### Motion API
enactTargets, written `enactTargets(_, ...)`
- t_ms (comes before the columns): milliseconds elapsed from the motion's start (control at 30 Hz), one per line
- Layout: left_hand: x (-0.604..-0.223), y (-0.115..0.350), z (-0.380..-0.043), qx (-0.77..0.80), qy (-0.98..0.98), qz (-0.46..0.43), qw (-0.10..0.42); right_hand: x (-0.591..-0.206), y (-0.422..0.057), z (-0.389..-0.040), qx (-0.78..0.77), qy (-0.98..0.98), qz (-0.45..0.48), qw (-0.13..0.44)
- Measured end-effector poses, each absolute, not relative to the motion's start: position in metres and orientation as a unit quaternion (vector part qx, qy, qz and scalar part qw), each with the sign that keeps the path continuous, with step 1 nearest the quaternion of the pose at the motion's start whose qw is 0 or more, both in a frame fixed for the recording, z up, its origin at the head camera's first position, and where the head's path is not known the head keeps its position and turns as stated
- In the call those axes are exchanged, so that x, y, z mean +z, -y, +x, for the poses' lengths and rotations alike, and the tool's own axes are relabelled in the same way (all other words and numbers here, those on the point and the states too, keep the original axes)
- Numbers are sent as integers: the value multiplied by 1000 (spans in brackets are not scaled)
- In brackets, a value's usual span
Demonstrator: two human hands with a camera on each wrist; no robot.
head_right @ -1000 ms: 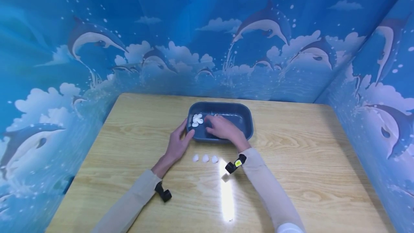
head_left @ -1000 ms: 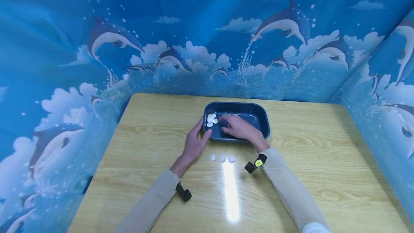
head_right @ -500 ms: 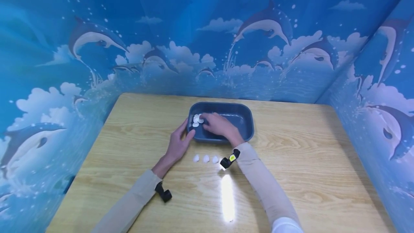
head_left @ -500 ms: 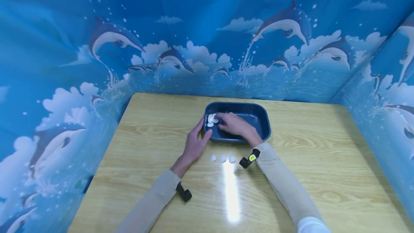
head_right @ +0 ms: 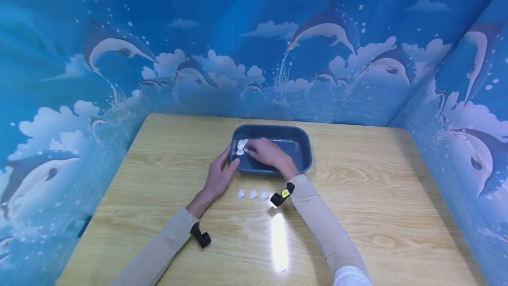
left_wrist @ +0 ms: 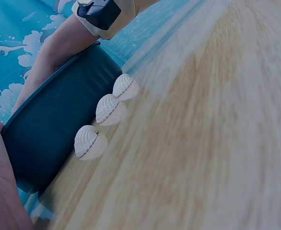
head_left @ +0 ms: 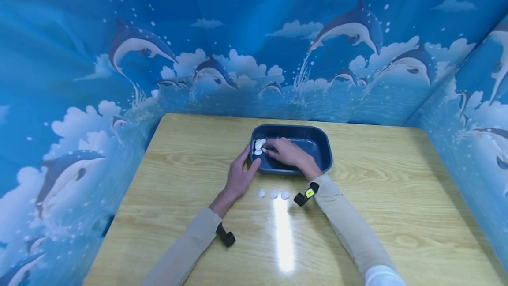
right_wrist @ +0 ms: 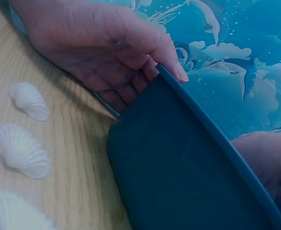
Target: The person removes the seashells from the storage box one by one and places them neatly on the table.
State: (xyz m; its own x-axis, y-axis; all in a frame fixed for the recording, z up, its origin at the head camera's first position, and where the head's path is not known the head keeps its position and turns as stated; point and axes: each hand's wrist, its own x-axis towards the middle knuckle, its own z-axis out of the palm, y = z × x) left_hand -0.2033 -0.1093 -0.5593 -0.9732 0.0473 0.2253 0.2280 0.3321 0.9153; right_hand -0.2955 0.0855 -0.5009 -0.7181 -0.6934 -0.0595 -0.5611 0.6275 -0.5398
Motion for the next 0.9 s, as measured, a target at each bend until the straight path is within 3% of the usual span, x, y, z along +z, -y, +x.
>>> enactTargets(267,-559,110,-204,-571,812,-86,80,-501,-85,-295,-248,-889,-357,142)
enactTargets(633,-560,109,-203,-569,815,-79,73,-495,-90,-293,-235,-881,-354,207)
enactTargets(900,-561,108,-204,-565,818,-74,70,-492,-95,-289,-239,-900,-310,192)
